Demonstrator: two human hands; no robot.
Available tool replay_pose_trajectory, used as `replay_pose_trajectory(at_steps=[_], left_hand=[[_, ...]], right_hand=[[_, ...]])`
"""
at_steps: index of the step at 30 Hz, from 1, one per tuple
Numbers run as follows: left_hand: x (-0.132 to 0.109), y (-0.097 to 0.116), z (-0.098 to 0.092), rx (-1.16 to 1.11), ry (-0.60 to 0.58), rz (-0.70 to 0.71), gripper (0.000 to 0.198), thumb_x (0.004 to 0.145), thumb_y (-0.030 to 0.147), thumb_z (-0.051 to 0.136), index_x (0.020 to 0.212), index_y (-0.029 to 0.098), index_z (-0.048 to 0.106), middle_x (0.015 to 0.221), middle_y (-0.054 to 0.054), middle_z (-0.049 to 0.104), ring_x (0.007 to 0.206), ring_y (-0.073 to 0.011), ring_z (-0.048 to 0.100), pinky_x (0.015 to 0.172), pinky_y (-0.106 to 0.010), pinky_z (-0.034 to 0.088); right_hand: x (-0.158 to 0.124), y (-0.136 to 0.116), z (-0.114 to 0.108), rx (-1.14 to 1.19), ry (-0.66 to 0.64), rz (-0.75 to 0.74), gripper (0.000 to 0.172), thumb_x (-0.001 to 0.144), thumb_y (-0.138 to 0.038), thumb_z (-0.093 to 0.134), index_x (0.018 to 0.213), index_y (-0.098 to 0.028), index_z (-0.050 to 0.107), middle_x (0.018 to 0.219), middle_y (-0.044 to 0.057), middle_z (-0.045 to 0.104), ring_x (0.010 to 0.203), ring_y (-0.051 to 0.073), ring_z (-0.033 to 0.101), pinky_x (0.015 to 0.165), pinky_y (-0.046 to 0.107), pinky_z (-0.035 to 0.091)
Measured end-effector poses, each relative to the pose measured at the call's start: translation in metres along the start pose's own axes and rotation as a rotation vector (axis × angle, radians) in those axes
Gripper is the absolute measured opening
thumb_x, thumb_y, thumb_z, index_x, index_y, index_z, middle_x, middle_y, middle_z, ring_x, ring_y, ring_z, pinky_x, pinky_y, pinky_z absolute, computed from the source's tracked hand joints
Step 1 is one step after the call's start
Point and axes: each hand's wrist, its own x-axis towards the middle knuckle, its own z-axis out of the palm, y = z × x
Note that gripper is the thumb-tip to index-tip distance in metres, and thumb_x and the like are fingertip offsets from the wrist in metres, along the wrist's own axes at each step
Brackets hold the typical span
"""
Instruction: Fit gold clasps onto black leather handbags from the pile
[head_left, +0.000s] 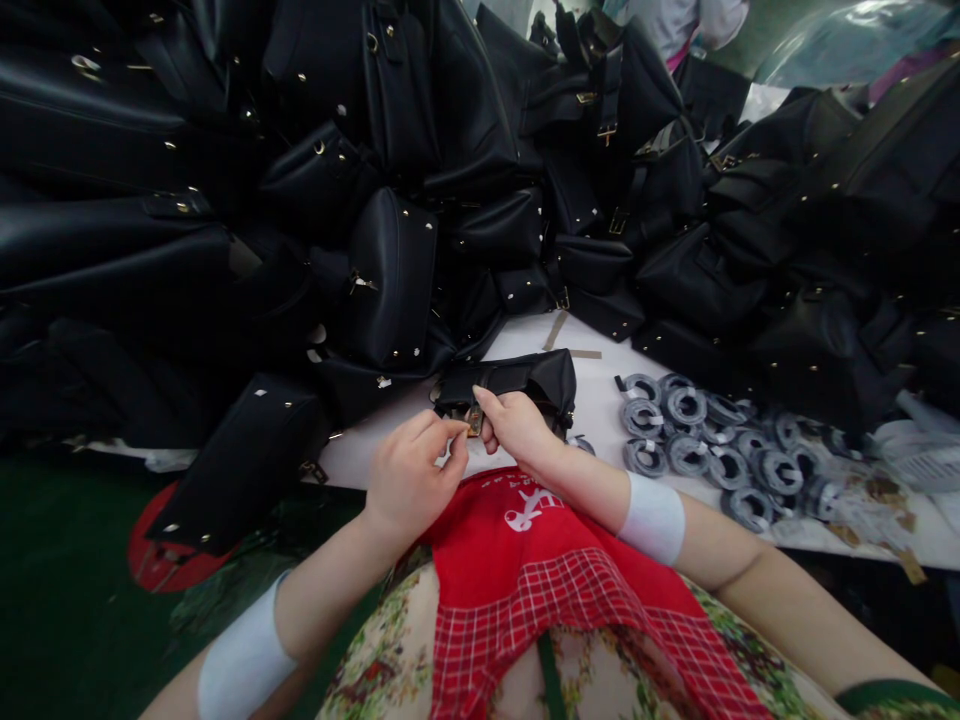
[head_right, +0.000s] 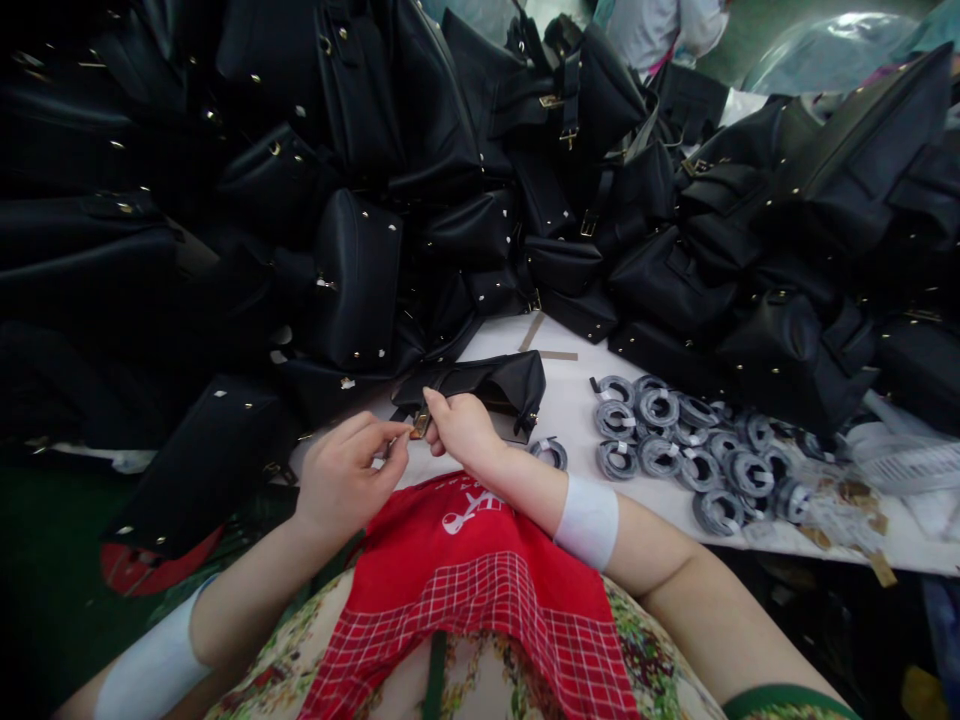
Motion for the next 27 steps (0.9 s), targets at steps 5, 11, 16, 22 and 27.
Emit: replay_pose_trajectory(at_steps=[5,11,16,22,27], left_hand=[[-0.005,0.0,0.001,0.126,0.059,0.224,0.016,0.087,0.024,0.06,0.1,0.016,0.066,0.065,0.0,0.059,0.06,-0.0153,0.055,0.054,-0.03,0.038],[-0.012,0.003,0.001,0.349,0.083,0.439,0.026,0.086,0.015,0.06,0.111,0.009,0.059,0.059,0.001,0.054,0.054,-0.0164,0.051,0.049,-0.033,0.031],[-0.012,0.004,0.002,0.372,0.108,0.437,0.019,0.086,0.015,0.061,0.104,0.008,0.061,0.058,0.002,0.053,0.053,-0.0165,0.051,0.048,-0.033,0.03],[-0.006,0.004,0.003,0.274,0.084,0.18,0.008,0.087,0.02,0.057,0.087,0.016,0.065,0.062,-0.001,0.055,0.059,-0.0179,0.053,0.054,-0.032,0.038],[0.004,-0.008,0.003,0.152,0.04,-0.148,0.01,0.086,0.019,0.054,0.083,0.017,0.063,0.074,-0.004,0.06,0.067,-0.0185,0.058,0.059,-0.03,0.042]], right_hand=[[0.006,0.006,0.0,0.059,-0.007,0.007,0.059,0.093,-0.048,0.043,0.046,-0.016,0.054,0.038,0.001,0.052,0.034,0.009,0.046,0.042,0.021,0.038],[0.008,0.009,0.004,0.039,-0.038,0.015,0.059,0.094,-0.047,0.042,0.047,-0.015,0.056,0.04,0.004,0.056,0.035,0.011,0.05,0.041,0.023,0.039],[0.008,0.007,0.006,0.004,-0.047,0.018,0.06,0.095,-0.046,0.04,0.046,-0.015,0.056,0.039,0.003,0.055,0.036,0.01,0.051,0.042,0.02,0.04],[0.007,0.007,0.006,-0.004,-0.044,0.005,0.06,0.095,-0.046,0.04,0.045,-0.017,0.055,0.038,0.002,0.054,0.034,0.01,0.05,0.041,0.02,0.039],[0.004,0.012,0.007,-0.07,-0.041,-0.007,0.063,0.094,-0.05,0.04,0.041,-0.018,0.054,0.037,0.003,0.054,0.033,0.01,0.049,0.041,0.021,0.039]])
